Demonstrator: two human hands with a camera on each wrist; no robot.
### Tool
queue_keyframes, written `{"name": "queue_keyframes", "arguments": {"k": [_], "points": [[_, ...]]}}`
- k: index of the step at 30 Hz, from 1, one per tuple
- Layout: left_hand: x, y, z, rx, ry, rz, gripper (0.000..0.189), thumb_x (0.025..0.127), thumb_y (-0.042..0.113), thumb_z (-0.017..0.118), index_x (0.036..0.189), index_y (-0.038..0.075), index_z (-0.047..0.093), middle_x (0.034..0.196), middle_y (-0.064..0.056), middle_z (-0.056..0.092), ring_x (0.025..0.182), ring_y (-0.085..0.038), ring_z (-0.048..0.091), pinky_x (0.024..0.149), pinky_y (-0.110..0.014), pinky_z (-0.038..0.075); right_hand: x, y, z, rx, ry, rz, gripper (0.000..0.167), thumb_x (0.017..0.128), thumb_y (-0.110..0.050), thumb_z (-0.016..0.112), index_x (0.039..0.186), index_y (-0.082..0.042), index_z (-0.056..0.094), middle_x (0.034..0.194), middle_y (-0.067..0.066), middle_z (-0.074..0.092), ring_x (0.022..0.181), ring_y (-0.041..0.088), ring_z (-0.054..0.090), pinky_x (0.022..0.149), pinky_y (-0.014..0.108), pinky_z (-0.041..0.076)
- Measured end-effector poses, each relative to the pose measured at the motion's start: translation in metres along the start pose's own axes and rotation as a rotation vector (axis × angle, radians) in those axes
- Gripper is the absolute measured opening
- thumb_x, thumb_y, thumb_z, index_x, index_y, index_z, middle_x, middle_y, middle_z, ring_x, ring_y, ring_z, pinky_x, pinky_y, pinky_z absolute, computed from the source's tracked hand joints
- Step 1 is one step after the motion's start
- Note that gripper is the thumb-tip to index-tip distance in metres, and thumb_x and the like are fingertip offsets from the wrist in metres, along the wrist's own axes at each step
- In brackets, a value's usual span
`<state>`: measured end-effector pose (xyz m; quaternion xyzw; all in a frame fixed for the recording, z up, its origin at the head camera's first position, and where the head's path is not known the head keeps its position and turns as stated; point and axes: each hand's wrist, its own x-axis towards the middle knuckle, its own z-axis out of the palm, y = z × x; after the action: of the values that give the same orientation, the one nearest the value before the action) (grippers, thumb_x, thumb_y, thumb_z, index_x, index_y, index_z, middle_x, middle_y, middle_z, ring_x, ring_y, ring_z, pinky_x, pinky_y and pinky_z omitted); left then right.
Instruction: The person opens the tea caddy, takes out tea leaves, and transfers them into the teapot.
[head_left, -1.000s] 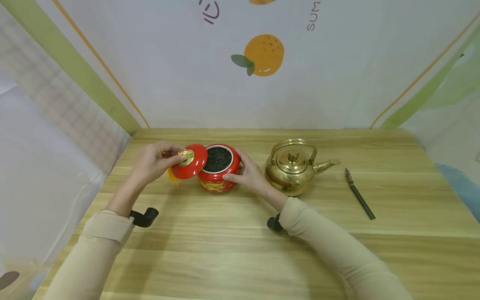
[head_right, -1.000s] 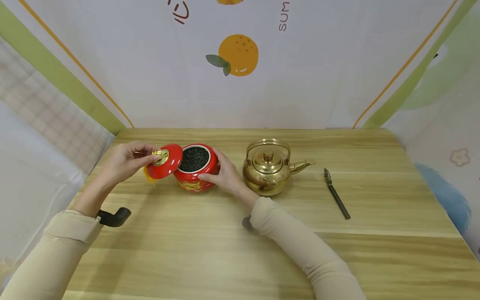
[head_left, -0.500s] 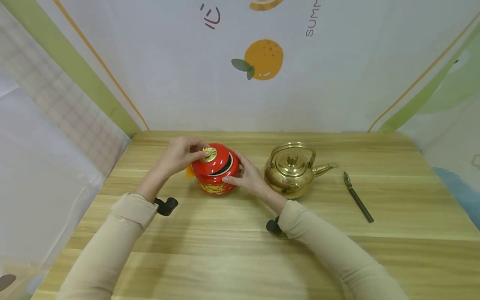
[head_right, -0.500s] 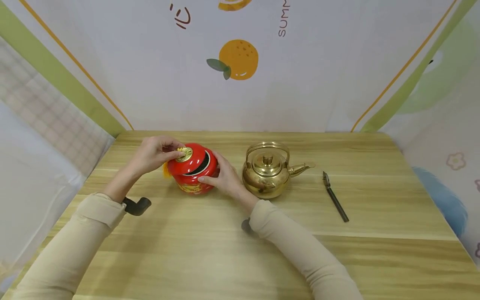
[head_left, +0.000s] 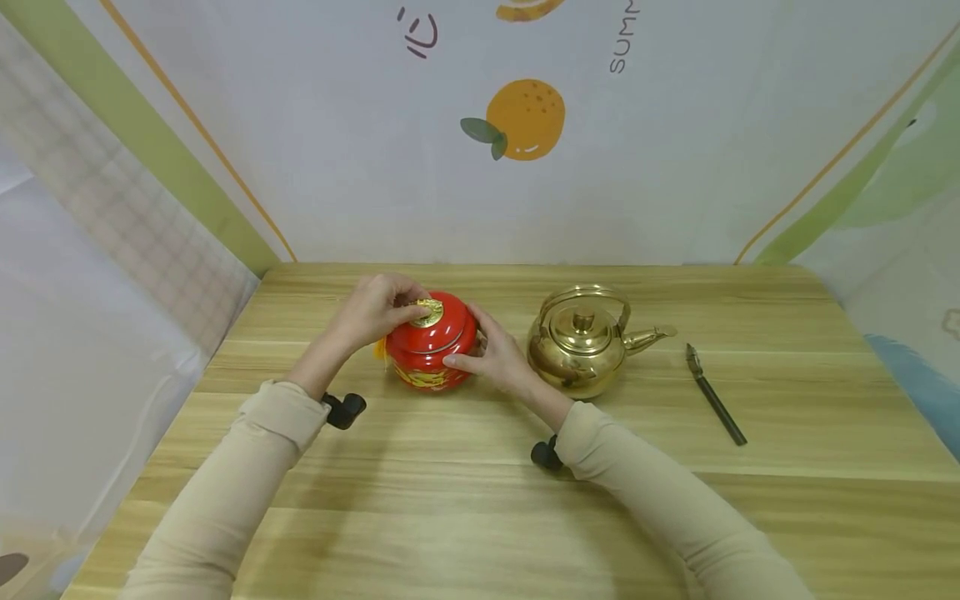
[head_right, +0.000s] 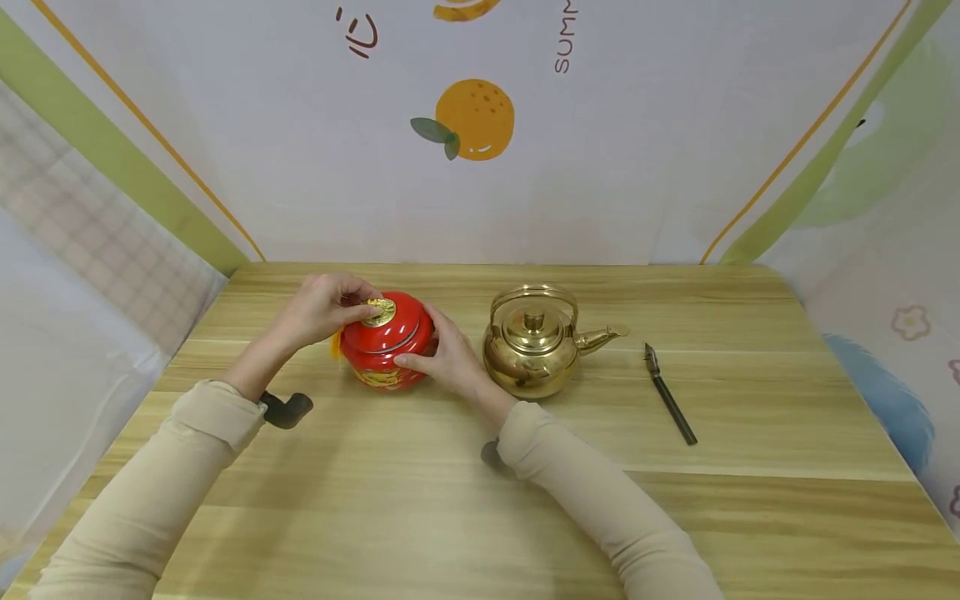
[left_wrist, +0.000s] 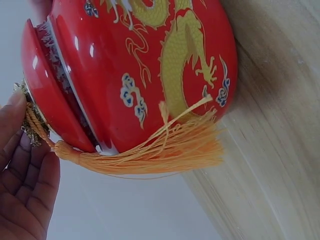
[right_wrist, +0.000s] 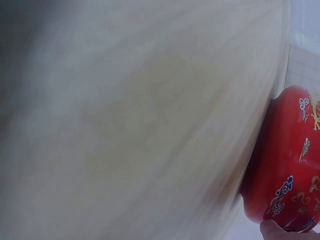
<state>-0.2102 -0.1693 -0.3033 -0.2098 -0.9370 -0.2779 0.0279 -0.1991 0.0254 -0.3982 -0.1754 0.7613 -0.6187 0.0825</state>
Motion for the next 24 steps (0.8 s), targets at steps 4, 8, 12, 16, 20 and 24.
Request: {"name": "queue_keyframes", "arguments": {"k": [4,8,12,16,20,24], "points": [[0.0004,-0.0001,0.0007,0.011,-0.004,-0.006,0.012,0.083,0.012,0.072,0.091,0.003,0.073,0.075,-0.006,0.068,0.067,-0.017,0.057,0.06,-0.026,0.046,-0.0003,-0.0004,-0.0001,0.002,-0.003,0.004,0.085,0.077,-0.01,0.077,0.147,-0.009,0.028,0.143,0.01,0.044,0.124,0.029,0.05,0.099,0.036,0.046],[0.0005,0.0,0.0009,0.012,-0.008,-0.016,0.012,0.083,0.012,0.072,0.091,0.003,0.073,0.074,-0.006,0.068,0.068,-0.017,0.057,0.06,-0.026,0.046,-0.0003,-0.0007,-0.0003,0.005,-0.004,0.004,0.086,0.077,-0.01,0.077,0.147,-0.008,0.028,0.144,0.01,0.042,0.126,0.028,0.048,0.1,0.035,0.046],[0.0009,0.0002,0.001,0.014,-0.014,-0.014,0.012,0.083,0.012,0.072,0.09,0.003,0.073,0.075,-0.006,0.068,0.068,-0.017,0.057,0.06,-0.026,0.047,-0.0002,-0.0006,-0.0007,0.001,-0.005,0.0,0.086,0.077,-0.01,0.077,0.147,-0.007,0.028,0.144,0.01,0.042,0.127,0.028,0.048,0.1,0.035,0.045],[0.0016,0.0006,0.0016,0.027,-0.021,-0.005,0.012,0.083,0.012,0.072,0.091,0.003,0.072,0.077,-0.006,0.069,0.069,-0.017,0.059,0.061,-0.026,0.047,-0.0002,-0.0004,-0.0007,-0.004,-0.003,0.001,0.085,0.078,-0.01,0.077,0.147,-0.009,0.028,0.143,0.01,0.044,0.126,0.028,0.049,0.1,0.035,0.045],[0.002,0.0009,0.0029,0.041,-0.022,0.003,0.014,0.082,0.011,0.072,0.092,0.002,0.072,0.079,-0.008,0.069,0.07,-0.017,0.059,0.061,-0.026,0.048,0.0001,0.0006,-0.0006,-0.007,-0.004,-0.007,0.083,0.078,-0.009,0.076,0.147,-0.008,0.029,0.143,0.011,0.044,0.124,0.028,0.051,0.099,0.034,0.046],[0.0017,0.001,0.0036,0.047,-0.015,0.007,0.014,0.082,0.011,0.073,0.092,0.001,0.073,0.081,-0.009,0.069,0.07,-0.018,0.06,0.061,-0.026,0.048,0.0001,0.0005,-0.0006,-0.005,-0.008,-0.02,0.084,0.078,-0.008,0.076,0.147,-0.007,0.028,0.143,0.013,0.043,0.122,0.03,0.052,0.098,0.035,0.047]]}}
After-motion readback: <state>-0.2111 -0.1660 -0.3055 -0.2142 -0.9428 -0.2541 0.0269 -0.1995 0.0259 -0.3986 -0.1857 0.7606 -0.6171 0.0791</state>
